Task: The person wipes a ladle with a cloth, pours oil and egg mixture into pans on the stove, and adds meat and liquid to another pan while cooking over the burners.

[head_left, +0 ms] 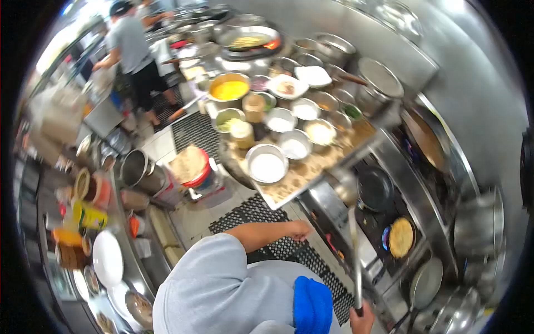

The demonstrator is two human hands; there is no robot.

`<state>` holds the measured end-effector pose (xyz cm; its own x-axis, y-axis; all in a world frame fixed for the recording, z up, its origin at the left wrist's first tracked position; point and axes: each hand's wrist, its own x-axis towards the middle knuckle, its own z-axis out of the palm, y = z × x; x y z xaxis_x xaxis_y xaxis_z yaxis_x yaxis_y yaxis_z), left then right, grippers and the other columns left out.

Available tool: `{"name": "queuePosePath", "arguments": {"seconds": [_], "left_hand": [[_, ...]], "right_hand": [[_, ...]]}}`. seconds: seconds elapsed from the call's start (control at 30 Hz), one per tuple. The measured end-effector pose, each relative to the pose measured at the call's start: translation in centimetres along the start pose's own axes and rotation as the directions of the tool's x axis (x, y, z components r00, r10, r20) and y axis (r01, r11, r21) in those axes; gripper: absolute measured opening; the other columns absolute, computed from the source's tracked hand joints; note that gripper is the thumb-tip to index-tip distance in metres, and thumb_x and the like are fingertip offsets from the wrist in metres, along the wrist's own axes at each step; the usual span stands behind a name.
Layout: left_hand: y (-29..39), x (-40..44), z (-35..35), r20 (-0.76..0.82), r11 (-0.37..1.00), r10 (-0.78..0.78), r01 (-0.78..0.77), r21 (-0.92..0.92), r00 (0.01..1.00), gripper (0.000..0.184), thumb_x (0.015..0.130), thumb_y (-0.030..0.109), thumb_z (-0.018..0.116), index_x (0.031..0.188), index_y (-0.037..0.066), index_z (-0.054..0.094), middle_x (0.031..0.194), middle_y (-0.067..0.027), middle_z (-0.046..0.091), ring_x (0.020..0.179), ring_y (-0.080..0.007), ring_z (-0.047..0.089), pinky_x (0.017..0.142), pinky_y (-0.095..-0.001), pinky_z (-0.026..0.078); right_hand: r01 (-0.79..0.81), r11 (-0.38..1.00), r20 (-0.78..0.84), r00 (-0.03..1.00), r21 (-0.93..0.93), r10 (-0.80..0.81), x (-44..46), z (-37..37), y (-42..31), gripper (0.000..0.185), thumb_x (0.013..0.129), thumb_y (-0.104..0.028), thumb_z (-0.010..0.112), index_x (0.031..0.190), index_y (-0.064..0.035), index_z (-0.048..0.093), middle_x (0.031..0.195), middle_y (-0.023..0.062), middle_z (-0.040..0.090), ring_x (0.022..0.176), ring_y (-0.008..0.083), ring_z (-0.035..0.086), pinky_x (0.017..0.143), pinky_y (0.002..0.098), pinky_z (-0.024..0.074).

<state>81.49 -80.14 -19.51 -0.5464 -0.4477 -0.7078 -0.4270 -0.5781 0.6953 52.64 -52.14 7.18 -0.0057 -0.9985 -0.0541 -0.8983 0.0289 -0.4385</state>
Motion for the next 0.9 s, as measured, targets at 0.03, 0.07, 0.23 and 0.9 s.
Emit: {"name": "queuePosePath", "arguments": {"seconds": [0.03,0.07,0.23,0.9], "left_hand": [[0.1,-3.3,-1.2,0.123,0.969,-0.093,0.118,-0.216,0.988,0.041,0.085,0.042,0.046,0.077,0.003,0.057,0.062,-0.0092,0.057,0.048,-0.0186,0.053,0.041,-0.0323,0.043],[-0.1,-6.6,-1.4,-0.045,0.994,-0.078,0.081,0.068,0.996,0.040,0.085,0.040,0.049,0.078,0.001,0.057,0.068,-0.0100,0.059,0.054,-0.0190,0.056,0.044,-0.0331,0.045],[-6.4,-13.7,-6.0,-0.170,0.984,0.010,0.021,0.177,0.985,0.042,0.085,0.040,0.050,0.076,0.000,0.058,0.067,-0.0086,0.059,0.050,-0.0185,0.056,0.045,-0.0319,0.047],[-39.4,-17.5,-9.7,-0.494,0.895,-0.038,0.249,0.370,0.869,0.027,0.079,0.029,0.050,0.077,0.007,0.066,0.072,-0.0131,0.064,0.071,-0.0284,0.061,0.064,-0.0398,0.046]], "right_hand": [[-0.183,0.982,0.134,0.973,-0.039,0.186,1.5,-1.1,-3.2,0.036,0.073,-0.021,0.068,0.101,-0.0007,0.061,0.070,0.0190,0.060,0.065,0.0300,0.057,0.065,0.0381,0.0468],[-0.139,0.989,0.159,0.979,0.050,0.130,2.8,-0.7,-4.0,0.039,0.073,-0.023,0.067,0.103,-0.0002,0.059,0.070,0.0182,0.060,0.065,0.0292,0.057,0.065,0.0383,0.0467],[-0.346,0.767,0.466,0.882,0.540,0.069,12.4,-1.7,-12.7,0.022,0.077,-0.001,0.056,0.098,0.0009,0.052,0.063,0.0047,0.054,0.042,0.0089,0.046,0.038,0.0237,0.0369],[-0.285,0.333,0.423,0.762,0.899,-0.489,25.9,9.4,-37.4,0.061,0.086,-0.010,0.046,0.140,-0.0072,0.017,0.060,0.0020,0.043,0.037,0.0079,0.041,0.033,0.0243,0.0343]]}}
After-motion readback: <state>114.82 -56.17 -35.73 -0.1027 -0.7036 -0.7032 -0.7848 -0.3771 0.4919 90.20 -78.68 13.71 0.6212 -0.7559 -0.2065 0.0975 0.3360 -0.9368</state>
